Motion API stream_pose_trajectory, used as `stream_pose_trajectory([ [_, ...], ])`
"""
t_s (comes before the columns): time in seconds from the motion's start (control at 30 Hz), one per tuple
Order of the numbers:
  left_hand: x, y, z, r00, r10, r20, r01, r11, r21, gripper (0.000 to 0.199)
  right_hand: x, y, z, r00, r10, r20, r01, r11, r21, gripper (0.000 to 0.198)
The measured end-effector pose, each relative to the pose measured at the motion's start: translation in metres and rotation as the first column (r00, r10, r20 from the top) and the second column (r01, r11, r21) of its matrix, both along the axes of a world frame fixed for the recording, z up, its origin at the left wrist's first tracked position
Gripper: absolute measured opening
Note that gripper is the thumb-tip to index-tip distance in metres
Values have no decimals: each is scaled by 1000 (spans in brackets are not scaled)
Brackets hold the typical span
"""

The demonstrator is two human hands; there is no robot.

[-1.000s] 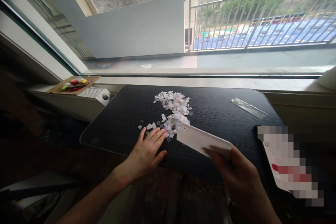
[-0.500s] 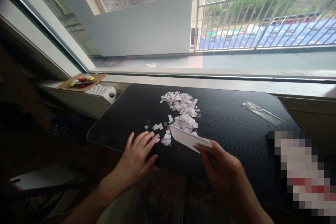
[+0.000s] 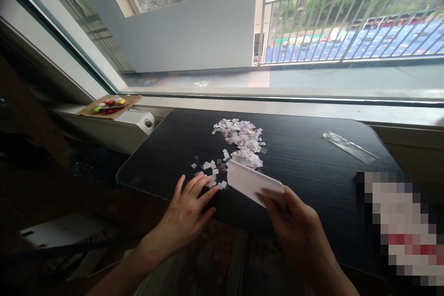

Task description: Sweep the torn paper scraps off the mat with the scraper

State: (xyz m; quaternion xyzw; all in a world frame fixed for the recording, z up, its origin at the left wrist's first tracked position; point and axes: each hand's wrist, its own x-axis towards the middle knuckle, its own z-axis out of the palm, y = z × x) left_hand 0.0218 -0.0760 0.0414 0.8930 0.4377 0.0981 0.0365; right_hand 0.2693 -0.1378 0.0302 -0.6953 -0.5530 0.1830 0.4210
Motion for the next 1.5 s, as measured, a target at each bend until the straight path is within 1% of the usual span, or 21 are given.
stream_pose_trajectory([
  [0.07, 0, -2, 1, 1000, 12, 16, -12, 1000, 8, 36, 1, -4, 2, 999, -19, 28, 19, 1000, 7, 23],
  [0.17, -4, 0, 2, 998, 42, 55, -44, 998, 46, 36, 10, -14, 5, 984, -132, 116, 128, 991, 41, 21],
  [0.23, -10, 3, 1, 996, 53, 76, -58, 996, 70, 37, 20, -23, 8, 967, -181, 182, 173, 983, 54, 22],
  [0.3, -16, 6, -3, 992, 85, 94, -93, 992, 84, 38, 28, -33, 9, 960, -182, 214, 178, 983, 36, 23],
  [0.37, -22, 7, -7, 986, 126, 113, -136, 986, 93, 39, 31, -41, 10, 967, -150, 207, 154, 988, -4, 22],
  [0.47, -27, 5, -12, 977, 166, 137, -181, 978, 103, 40, 31, -47, 10, 983, -70, 167, 82, 994, -69, 22],
  [0.63, -31, 2, -11, 969, 194, 154, -212, 971, 112, 38, 26, -46, 9, 976, -192, 103, 197, 979, -43, 22],
  [0.67, -31, 3, -10, 968, 197, 154, -215, 970, 112, 37, 23, -46, 8, 981, -176, 79, 181, 982, -51, 21],
  [0.73, -32, 2, -8, 968, 195, 157, -213, 971, 106, 35, 14, -46, 4, 994, -105, 16, 106, 992, -71, 20],
  [0.8, -32, 0, -6, 969, 183, 164, -199, 976, 88, 31, 5, -49, -1, 997, -57, -54, 54, 997, -57, 20],
  [0.83, -32, -1, -5, 969, 178, 170, -193, 978, 77, 29, 2, -50, -5, 995, -55, -87, 52, 998, -42, 21],
  [0.9, -32, -5, -3, 968, 169, 188, -183, 981, 61, 27, 1, -53, -12, 983, -108, -145, 104, 994, -37, 24],
  [0.97, -32, -8, -2, 965, 158, 209, -174, 983, 59, 26, 4, -54, -18, 961, -198, -191, 182, 978, -97, 30],
  [1.03, -33, -10, -2, 963, 140, 231, -159, 985, 67, 25, 6, -53, -22, 936, -251, -247, 218, 964, -154, 33],
  [1.1, -33, -12, -3, 962, 124, 243, -145, 987, 70, 25, 3, -52, -22, 921, -234, -311, 188, 967, -171, 33],
  [1.17, -32, -13, -4, 962, 121, 243, -140, 988, 63, 25, -5, -50, -20, 908, -193, -372, 142, 977, -160, 33],
  [1.3, -33, -14, -3, 963, 142, 230, -157, 986, 51, 25, -20, -47, -15, 885, -143, -443, 78, 984, -163, 31],
  [1.5, -37, -14, -2, 962, 157, 224, -176, 982, 66, 25, -20, -43, -15, 883, -165, -440, 102, 981, -164, 29],
])
